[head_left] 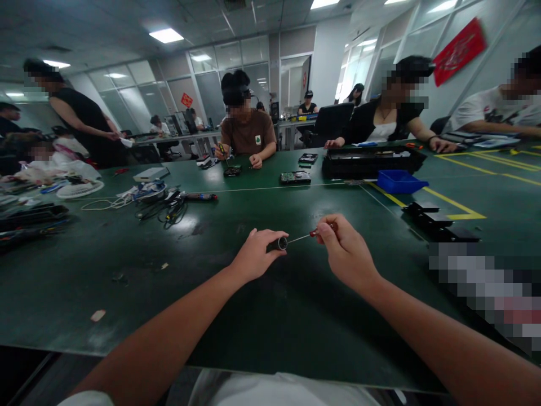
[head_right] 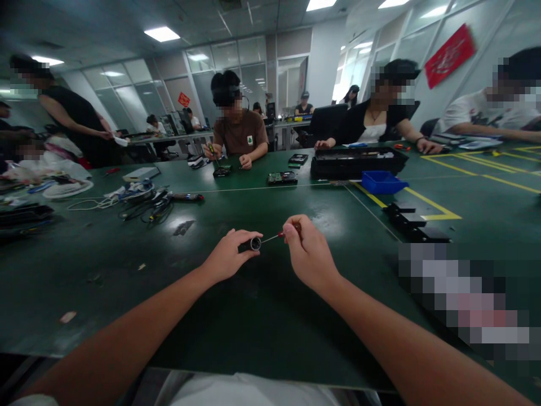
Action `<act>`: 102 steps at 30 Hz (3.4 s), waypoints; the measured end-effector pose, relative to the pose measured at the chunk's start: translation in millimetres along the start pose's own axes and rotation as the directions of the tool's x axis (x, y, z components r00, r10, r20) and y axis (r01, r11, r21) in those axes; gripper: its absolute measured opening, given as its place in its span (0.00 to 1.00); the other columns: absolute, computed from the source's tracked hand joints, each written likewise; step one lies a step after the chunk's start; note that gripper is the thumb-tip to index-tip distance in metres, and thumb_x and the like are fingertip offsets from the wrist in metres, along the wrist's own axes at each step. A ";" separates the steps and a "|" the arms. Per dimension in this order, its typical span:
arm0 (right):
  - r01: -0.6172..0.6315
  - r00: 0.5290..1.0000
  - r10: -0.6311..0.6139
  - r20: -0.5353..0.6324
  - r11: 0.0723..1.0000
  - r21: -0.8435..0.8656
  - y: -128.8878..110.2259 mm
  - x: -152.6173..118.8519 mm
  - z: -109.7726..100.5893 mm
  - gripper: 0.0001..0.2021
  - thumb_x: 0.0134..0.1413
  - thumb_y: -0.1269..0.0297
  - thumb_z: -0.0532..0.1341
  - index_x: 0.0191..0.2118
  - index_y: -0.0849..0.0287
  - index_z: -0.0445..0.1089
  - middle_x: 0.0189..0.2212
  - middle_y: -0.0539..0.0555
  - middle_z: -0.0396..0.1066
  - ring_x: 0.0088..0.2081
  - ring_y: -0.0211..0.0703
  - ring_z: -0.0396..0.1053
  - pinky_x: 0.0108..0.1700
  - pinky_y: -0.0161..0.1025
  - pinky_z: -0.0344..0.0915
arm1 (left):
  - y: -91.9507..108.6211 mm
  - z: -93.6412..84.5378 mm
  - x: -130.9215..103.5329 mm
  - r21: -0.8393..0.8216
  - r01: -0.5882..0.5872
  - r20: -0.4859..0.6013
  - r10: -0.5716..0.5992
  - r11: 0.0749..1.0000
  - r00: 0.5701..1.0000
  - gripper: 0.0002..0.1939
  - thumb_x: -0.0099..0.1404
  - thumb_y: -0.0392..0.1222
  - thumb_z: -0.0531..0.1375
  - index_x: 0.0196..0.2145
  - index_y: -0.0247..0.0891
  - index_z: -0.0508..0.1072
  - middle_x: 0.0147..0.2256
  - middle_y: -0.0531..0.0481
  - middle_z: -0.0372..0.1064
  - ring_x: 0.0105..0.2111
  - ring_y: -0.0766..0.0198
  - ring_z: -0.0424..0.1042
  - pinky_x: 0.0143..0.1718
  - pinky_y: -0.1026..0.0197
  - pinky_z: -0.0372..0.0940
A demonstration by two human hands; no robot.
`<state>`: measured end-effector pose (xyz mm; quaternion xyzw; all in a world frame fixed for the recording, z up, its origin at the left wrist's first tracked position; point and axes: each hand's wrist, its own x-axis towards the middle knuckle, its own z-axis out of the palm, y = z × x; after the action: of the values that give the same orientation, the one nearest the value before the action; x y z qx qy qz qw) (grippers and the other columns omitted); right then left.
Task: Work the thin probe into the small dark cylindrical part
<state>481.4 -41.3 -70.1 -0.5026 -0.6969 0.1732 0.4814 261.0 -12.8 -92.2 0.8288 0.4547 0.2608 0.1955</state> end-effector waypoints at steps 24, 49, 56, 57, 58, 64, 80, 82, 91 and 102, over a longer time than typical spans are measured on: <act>0.154 0.977 -0.130 0.168 0.978 -0.139 -5.7 1.5 -1.6 0.09 0.66 0.59 0.52 0.38 0.56 0.66 0.30 0.53 0.73 0.31 0.45 0.71 0.35 0.41 0.63 | -5.6 10.9 2.0 0.069 -0.104 0.073 0.099 0.992 0.992 0.21 0.64 0.39 0.64 0.55 0.45 0.72 0.47 0.47 0.71 0.50 0.56 0.68 0.55 0.53 0.61; 0.096 0.993 -0.084 0.079 0.983 -0.158 -8.6 3.3 -5.5 0.12 0.67 0.57 0.51 0.40 0.58 0.67 0.29 0.53 0.72 0.30 0.44 0.70 0.32 0.41 0.62 | 10.0 0.1 1.2 0.077 0.152 0.022 -0.154 0.985 0.988 0.12 0.68 0.51 0.58 0.41 0.41 0.73 0.40 0.49 0.72 0.39 0.58 0.71 0.39 0.57 0.65; 0.104 0.993 -0.093 0.074 0.981 -0.162 -6.9 3.2 -4.5 0.11 0.67 0.57 0.51 0.39 0.56 0.66 0.29 0.53 0.72 0.29 0.43 0.69 0.32 0.40 0.61 | 5.5 14.6 6.1 0.368 0.077 0.118 -0.128 0.927 0.985 0.15 0.69 0.49 0.57 0.51 0.47 0.74 0.45 0.47 0.70 0.43 0.54 0.71 0.39 0.57 0.66; 0.106 0.992 -0.095 0.078 0.981 -0.163 -6.9 3.0 -4.3 0.11 0.67 0.57 0.51 0.39 0.56 0.66 0.29 0.52 0.72 0.29 0.43 0.69 0.32 0.40 0.61 | 5.7 15.6 7.2 0.377 0.078 0.121 -0.133 0.923 0.984 0.15 0.68 0.49 0.57 0.51 0.47 0.74 0.45 0.46 0.69 0.43 0.53 0.71 0.39 0.57 0.67; 0.106 0.992 -0.094 0.083 0.981 -0.163 -6.9 2.8 -4.1 0.11 0.67 0.57 0.51 0.39 0.56 0.66 0.29 0.52 0.72 0.29 0.43 0.69 0.32 0.40 0.61 | 6.2 16.3 8.3 0.379 0.082 0.125 -0.139 0.922 0.982 0.14 0.68 0.48 0.57 0.50 0.46 0.74 0.45 0.46 0.69 0.43 0.53 0.71 0.39 0.57 0.67; 0.101 0.992 -0.087 0.090 0.982 -0.157 -6.4 1.9 -3.2 0.11 0.67 0.57 0.51 0.39 0.57 0.66 0.29 0.52 0.71 0.30 0.44 0.69 0.32 0.40 0.61 | 9.7 18.9 12.6 0.332 0.134 0.111 -0.179 0.934 0.977 0.15 0.66 0.55 0.59 0.44 0.45 0.76 0.42 0.47 0.68 0.39 0.54 0.70 0.36 0.58 0.66; 0.099 0.990 -0.082 0.112 0.983 -0.152 -6.3 2.5 -2.4 0.12 0.67 0.57 0.51 0.40 0.57 0.67 0.29 0.53 0.73 0.30 0.44 0.71 0.32 0.40 0.62 | 13.3 25.1 10.5 0.334 0.198 0.044 -0.226 0.921 0.973 0.19 0.69 0.59 0.52 0.41 0.47 0.77 0.39 0.47 0.68 0.38 0.54 0.70 0.34 0.56 0.63; 0.108 0.990 -0.092 0.111 0.982 -0.155 -5.9 2.7 -2.5 0.11 0.67 0.58 0.52 0.40 0.58 0.67 0.29 0.53 0.73 0.30 0.44 0.71 0.33 0.40 0.62 | 14.8 23.5 10.3 0.342 0.199 0.056 -0.231 0.918 0.971 0.19 0.71 0.57 0.50 0.41 0.48 0.78 0.39 0.48 0.69 0.39 0.56 0.70 0.35 0.57 0.63; 0.121 0.987 -0.102 0.124 0.981 -0.154 -5.8 2.2 -1.7 0.11 0.67 0.58 0.51 0.40 0.58 0.67 0.29 0.52 0.72 0.30 0.44 0.71 0.33 0.39 0.62 | 19.1 22.1 9.6 0.343 0.122 0.097 -0.164 0.931 0.982 0.11 0.69 0.46 0.56 0.45 0.47 0.76 0.42 0.51 0.72 0.44 0.57 0.70 0.39 0.57 0.65; 0.107 0.986 -0.084 0.142 0.981 -0.162 -6.3 2.6 -2.7 0.11 0.67 0.58 0.51 0.41 0.58 0.67 0.30 0.53 0.73 0.31 0.44 0.71 0.33 0.40 0.62 | 12.3 21.3 13.8 0.277 0.074 0.190 -0.130 0.958 0.973 0.14 0.69 0.49 0.57 0.46 0.45 0.77 0.41 0.47 0.71 0.42 0.56 0.70 0.39 0.57 0.64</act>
<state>480.2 -42.4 -62.9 -0.4948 -0.7632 0.1237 0.3966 288.2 -9.1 -98.6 0.8455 0.5055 0.0992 0.1407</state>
